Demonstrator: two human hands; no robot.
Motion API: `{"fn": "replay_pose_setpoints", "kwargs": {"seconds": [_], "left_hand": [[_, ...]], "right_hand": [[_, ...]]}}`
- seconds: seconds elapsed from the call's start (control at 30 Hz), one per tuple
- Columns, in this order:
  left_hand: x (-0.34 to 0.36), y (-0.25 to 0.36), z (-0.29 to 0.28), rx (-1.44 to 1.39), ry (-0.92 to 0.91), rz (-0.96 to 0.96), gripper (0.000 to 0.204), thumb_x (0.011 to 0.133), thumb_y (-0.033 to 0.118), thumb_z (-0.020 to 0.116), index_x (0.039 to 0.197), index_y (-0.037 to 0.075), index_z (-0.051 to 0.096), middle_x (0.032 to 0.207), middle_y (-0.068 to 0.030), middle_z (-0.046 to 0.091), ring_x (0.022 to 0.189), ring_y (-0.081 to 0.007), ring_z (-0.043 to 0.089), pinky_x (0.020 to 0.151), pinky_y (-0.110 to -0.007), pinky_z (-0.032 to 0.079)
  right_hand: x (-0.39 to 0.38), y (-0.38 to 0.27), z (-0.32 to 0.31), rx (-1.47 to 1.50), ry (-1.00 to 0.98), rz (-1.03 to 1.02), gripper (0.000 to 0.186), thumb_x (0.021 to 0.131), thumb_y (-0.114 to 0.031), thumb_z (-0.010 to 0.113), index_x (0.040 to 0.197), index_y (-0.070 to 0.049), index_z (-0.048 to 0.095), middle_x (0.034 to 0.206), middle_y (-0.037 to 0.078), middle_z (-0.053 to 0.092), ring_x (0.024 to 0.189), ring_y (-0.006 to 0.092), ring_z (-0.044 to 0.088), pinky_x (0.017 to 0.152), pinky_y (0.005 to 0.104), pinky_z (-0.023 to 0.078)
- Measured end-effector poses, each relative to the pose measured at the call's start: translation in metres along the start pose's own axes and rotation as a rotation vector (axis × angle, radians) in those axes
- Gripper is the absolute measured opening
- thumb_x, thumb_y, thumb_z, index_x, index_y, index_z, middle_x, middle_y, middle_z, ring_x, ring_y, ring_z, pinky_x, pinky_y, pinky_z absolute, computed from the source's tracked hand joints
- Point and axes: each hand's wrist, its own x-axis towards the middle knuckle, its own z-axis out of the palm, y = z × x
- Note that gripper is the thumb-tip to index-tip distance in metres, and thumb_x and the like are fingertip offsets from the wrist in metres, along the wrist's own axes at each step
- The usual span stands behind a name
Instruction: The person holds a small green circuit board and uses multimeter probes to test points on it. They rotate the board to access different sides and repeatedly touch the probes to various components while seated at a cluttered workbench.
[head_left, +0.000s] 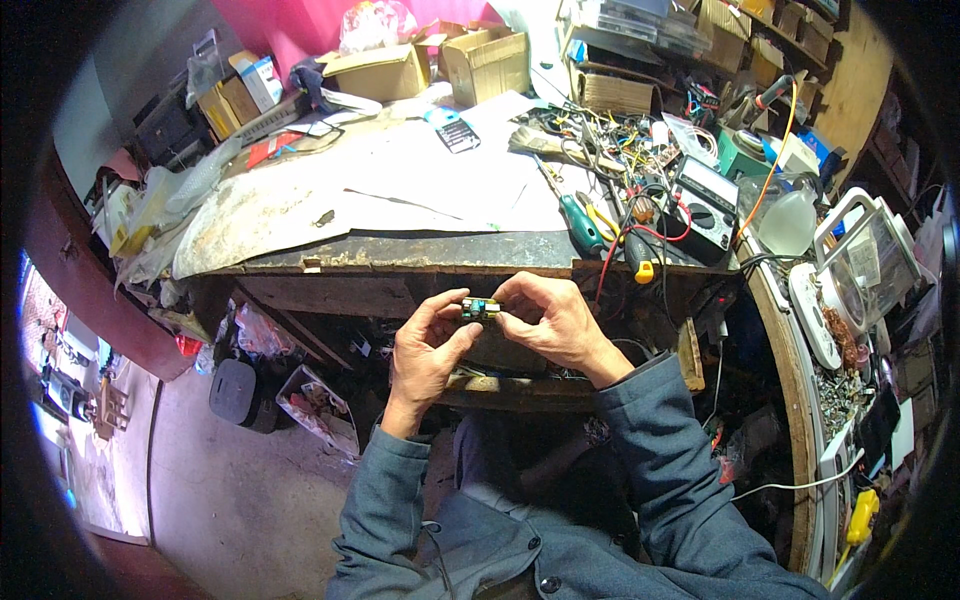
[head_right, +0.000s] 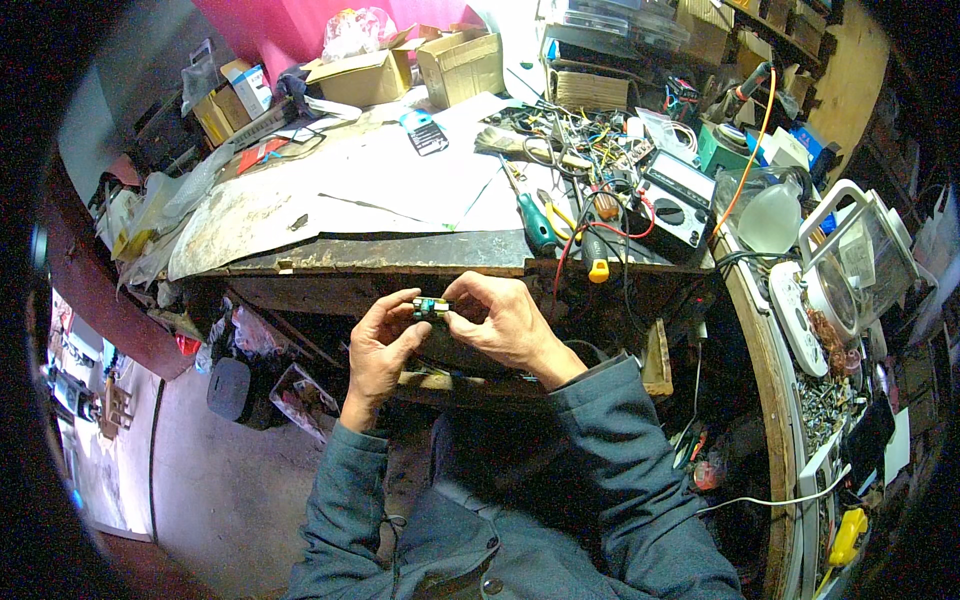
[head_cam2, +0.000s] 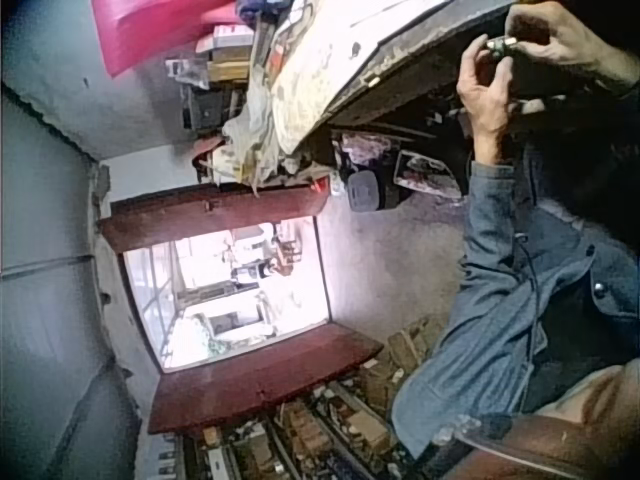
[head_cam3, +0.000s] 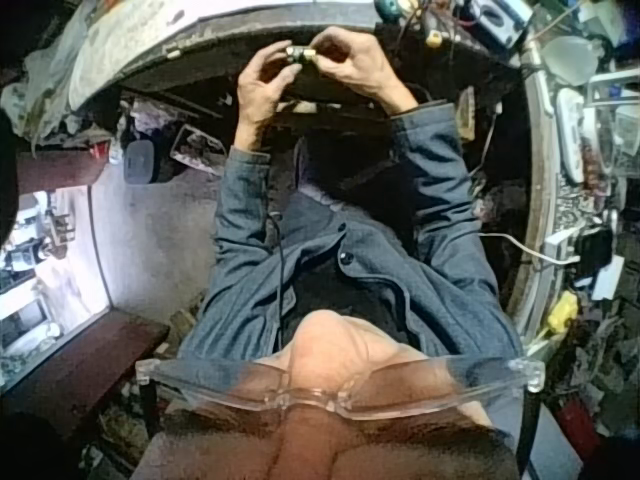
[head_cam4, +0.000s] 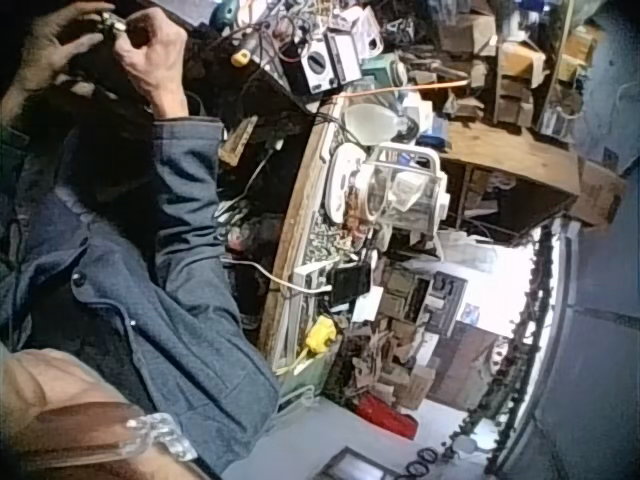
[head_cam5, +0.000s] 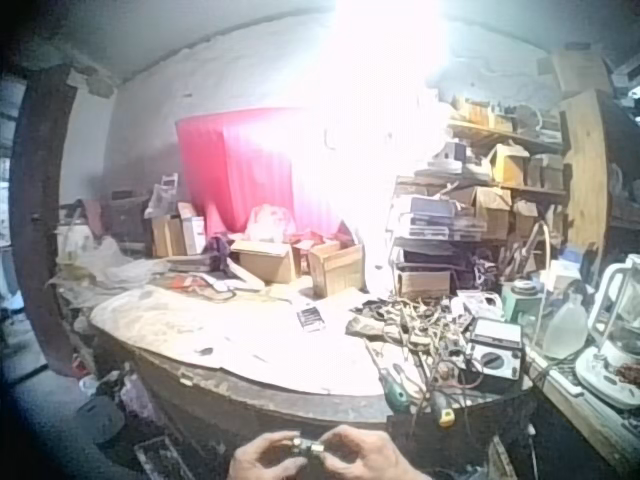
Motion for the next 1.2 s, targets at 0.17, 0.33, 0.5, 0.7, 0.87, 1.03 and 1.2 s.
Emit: {"fn": "replay_pose_setpoints", "kwargs": {"seconds": [0.17,0.33,0.5,0.7,0.87,1.03,1.2], "left_hand": [[0.0021,-0.0028,-0.0051,0.071,0.053,-0.021,0.038,0.096,0.018,0.074,0.130,0.004,0.064,0.102,-0.0025,0.068,0.085,-0.0082,0.063,0.071,-0.023,0.052],[0.0037,-0.0003,-0.0035,0.068,0.060,-0.058,0.039,0.096,0.020,0.074,0.129,0.000,0.064,0.102,-0.0032,0.069,0.085,-0.0086,0.063,0.070,-0.024,0.053],[0.0024,-0.0031,-0.0055,0.004,0.049,-0.053,0.038,0.097,0.012,0.072,0.131,-0.001,0.061,0.103,-0.0033,0.068,0.087,-0.0086,0.063,0.073,-0.024,0.054],[0.0004,-0.0055,-0.0073,-0.052,0.046,-0.046,0.042,0.094,0.007,0.072,0.134,-0.001,0.059,0.108,-0.0044,0.066,0.089,-0.0087,0.063,0.075,-0.023,0.054],[0.0001,-0.0043,-0.0093,-0.056,0.037,-0.044,0.044,0.093,0.003,0.071,0.135,-0.002,0.058,0.109,-0.0045,0.066,0.089,-0.0081,0.062,0.078,-0.022,0.053],[-0.0002,-0.0055,-0.0094,-0.077,0.027,-0.029,0.049,0.090,0.000,0.072,0.137,-0.001,0.056,0.113,-0.0049,0.065,0.094,-0.0085,0.062,0.082,-0.022,0.053],[-0.0001,-0.0051,-0.0085,-0.091,0.007,-0.018,0.054,0.088,-0.002,0.073,0.138,0.001,0.055,0.118,-0.0053,0.063,0.100,-0.0098,0.063,0.086,-0.023,0.054]], "right_hand": [[-0.0005,-0.0019,0.0024,0.025,0.028,-0.065,0.019,0.083,-0.006,0.072,0.100,0.001,0.068,0.085,0.009,0.070,0.074,0.0140,0.069,0.069,0.0287,0.057],[-0.0001,0.0034,0.0018,-0.012,0.007,-0.061,0.023,0.086,-0.006,0.077,0.106,-0.001,0.069,0.089,0.004,0.072,0.082,0.0098,0.069,0.074,0.0253,0.057],[0.0002,0.0035,0.0016,-0.014,-0.013,-0.043,0.026,0.085,-0.006,0.078,0.109,-0.001,0.068,0.095,0.005,0.072,0.086,0.0102,0.068,0.077,0.0254,0.057],[0.0006,0.0059,0.0039,0.024,-0.003,-0.061,0.038,0.083,-0.008,0.077,0.118,0.000,0.065,0.100,0.011,0.072,0.088,0.0174,0.071,0.079,0.0314,0.058],[0.0013,0.0040,0.0017,0.034,-0.074,-0.018,0.047,0.084,-0.007,0.079,0.127,-0.002,0.062,0.109,0.011,0.073,0.097,0.0171,0.071,0.082,0.0303,0.058],[0.0006,0.0050,0.0025,0.057,-0.083,-0.019,0.050,0.083,-0.006,0.080,0.130,-0.004,0.062,0.110,0.008,0.073,0.096,0.0145,0.069,0.081,0.0284,0.057],[0.0009,0.0032,0.0024,0.054,-0.051,-0.036,0.049,0.080,-0.005,0.078,0.127,-0.004,0.063,0.105,0.007,0.072,0.086,0.0136,0.067,0.077,0.0282,0.057]]}}
